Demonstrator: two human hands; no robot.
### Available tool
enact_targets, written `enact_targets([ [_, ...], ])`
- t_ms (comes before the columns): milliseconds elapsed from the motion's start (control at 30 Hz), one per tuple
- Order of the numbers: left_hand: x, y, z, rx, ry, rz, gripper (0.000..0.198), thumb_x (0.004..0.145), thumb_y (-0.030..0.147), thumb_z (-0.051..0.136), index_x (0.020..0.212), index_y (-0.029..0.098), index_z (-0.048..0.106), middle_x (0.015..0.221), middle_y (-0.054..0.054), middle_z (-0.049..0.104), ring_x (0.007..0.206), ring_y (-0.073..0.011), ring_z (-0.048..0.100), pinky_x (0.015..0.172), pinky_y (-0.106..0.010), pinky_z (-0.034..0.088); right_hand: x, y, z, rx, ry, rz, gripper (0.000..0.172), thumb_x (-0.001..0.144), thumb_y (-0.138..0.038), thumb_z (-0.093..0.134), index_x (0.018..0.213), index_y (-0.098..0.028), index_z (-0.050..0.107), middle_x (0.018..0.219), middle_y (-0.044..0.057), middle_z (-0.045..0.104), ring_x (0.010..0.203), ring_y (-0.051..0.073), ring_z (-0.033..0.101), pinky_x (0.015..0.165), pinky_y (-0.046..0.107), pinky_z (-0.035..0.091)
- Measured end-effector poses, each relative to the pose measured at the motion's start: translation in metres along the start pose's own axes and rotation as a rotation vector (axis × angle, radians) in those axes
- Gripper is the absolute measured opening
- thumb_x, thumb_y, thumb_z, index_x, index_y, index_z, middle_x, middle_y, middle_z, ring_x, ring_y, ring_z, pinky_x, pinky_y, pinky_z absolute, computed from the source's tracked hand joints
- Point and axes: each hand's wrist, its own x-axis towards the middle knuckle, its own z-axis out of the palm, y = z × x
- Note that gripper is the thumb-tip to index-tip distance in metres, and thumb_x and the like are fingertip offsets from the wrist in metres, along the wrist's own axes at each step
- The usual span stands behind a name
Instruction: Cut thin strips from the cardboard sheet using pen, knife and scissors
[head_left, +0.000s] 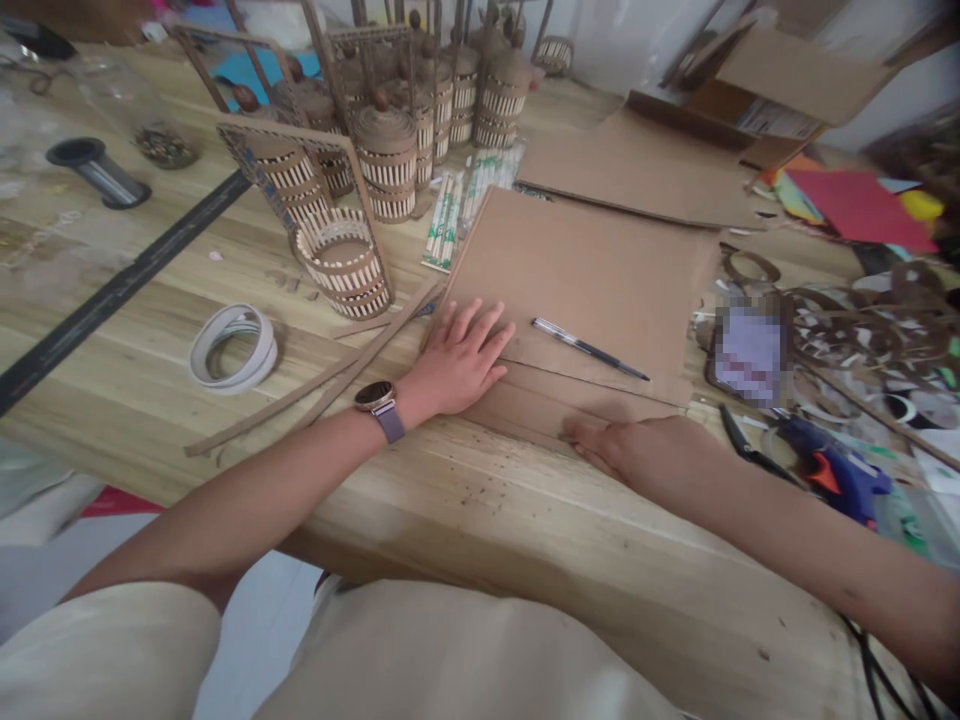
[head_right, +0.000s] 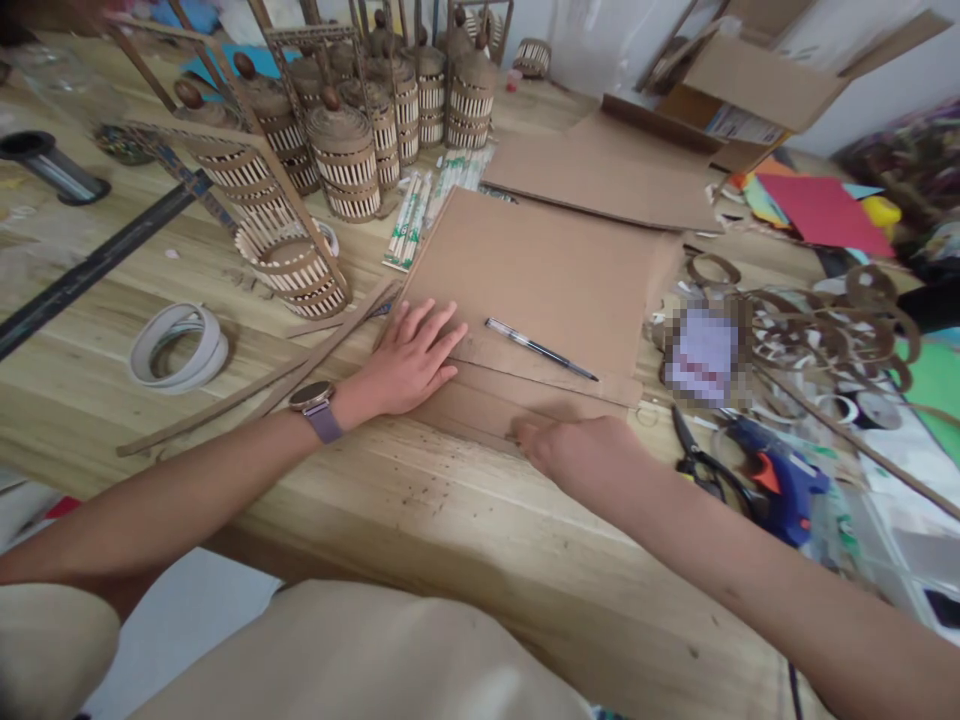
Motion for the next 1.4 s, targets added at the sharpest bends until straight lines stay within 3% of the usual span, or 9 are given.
enact_targets([
  [133, 0.001, 0.003, 0.001, 0.02, 0.01, 0.005, 0.054, 0.102, 0.035, 0.046, 0.15, 0.01, 0.043, 0.161, -0.02, 0.031, 0.15, -0.0392, 0.023, 0.121, -0.063, 0.014, 0.001, 0.012, -0.014, 0.096, -0.019, -0.019, 0.03, 0.103, -0.03, 0.039, 0.111, -0.026, 0.068, 0.089, 0.005, 0.077, 0.078, 0.023, 0.072, 0.055, 0.028, 0.038],
  [233, 0.001, 0.003, 0.003, 0.028, 0.032, 0.005, 0.054, 0.102, 0.035, 0.046, 0.149, 0.01, 0.043, 0.16, -0.021, 0.032, 0.149, -0.0401, 0.024, 0.121, -0.063, 0.014, 0.007, 0.001, -0.025, 0.085, 0.023, 0.013, 0.028, 0.103, -0.032, 0.041, 0.107, -0.025, 0.068, 0.09, 0.005, 0.078, 0.078, 0.023, 0.072, 0.054, 0.029, 0.036],
  [433, 0.0, 0.002, 0.004, 0.021, 0.063, 0.015, 0.053, 0.101, 0.035, 0.047, 0.149, 0.01, 0.044, 0.16, -0.021, 0.033, 0.149, -0.0383, 0.025, 0.121, -0.063, 0.015, 0.037, -0.039, -0.028, 0.049, 0.139, -0.069, 0.027, 0.103, -0.025, 0.038, 0.1, -0.02, 0.064, 0.082, 0.005, 0.077, 0.072, 0.021, 0.072, 0.048, 0.029, 0.026],
  [600, 0.0, 0.002, 0.002, 0.025, 0.047, 0.008, 0.054, 0.101, 0.035, 0.047, 0.149, 0.01, 0.044, 0.16, -0.02, 0.033, 0.149, -0.0403, 0.026, 0.121, -0.063, 0.016, 0.047, -0.043, -0.025, 0.008, 0.225, -0.089, 0.028, 0.101, -0.021, 0.038, 0.096, -0.019, 0.066, 0.075, 0.006, 0.075, 0.065, 0.021, 0.07, 0.046, 0.028, 0.028],
  [867, 0.001, 0.003, 0.004, 0.024, 0.043, 0.011, 0.054, 0.101, 0.035, 0.047, 0.149, 0.011, 0.044, 0.16, -0.02, 0.033, 0.148, -0.0406, 0.026, 0.121, -0.063, 0.015, 0.045, -0.048, -0.04, -0.035, 0.096, -0.101, 0.026, 0.092, -0.005, 0.045, 0.099, -0.017, 0.067, 0.079, 0.006, 0.076, 0.073, 0.021, 0.074, 0.046, 0.027, 0.032],
  [1067, -0.001, 0.0, 0.003, 0.014, 0.055, 0.04, 0.053, 0.102, 0.034, 0.045, 0.15, 0.011, 0.043, 0.16, -0.021, 0.033, 0.149, -0.039, 0.024, 0.12, -0.064, 0.014, 0.044, -0.053, -0.055, -0.074, 0.027, -0.11, 0.036, 0.084, 0.004, 0.048, 0.107, -0.016, 0.068, 0.083, 0.007, 0.077, 0.075, 0.026, 0.075, 0.045, 0.029, 0.037],
  [1400, -0.002, -0.002, -0.001, 0.019, 0.015, 0.037, 0.053, 0.102, 0.036, 0.045, 0.15, 0.012, 0.043, 0.161, -0.019, 0.032, 0.15, -0.0377, 0.024, 0.122, -0.062, 0.013, 0.019, -0.031, -0.025, -0.071, 0.009, -0.047, 0.045, 0.082, 0.006, 0.048, 0.113, -0.022, 0.064, 0.08, 0.008, 0.077, 0.071, 0.024, 0.074, 0.044, 0.028, 0.03],
])
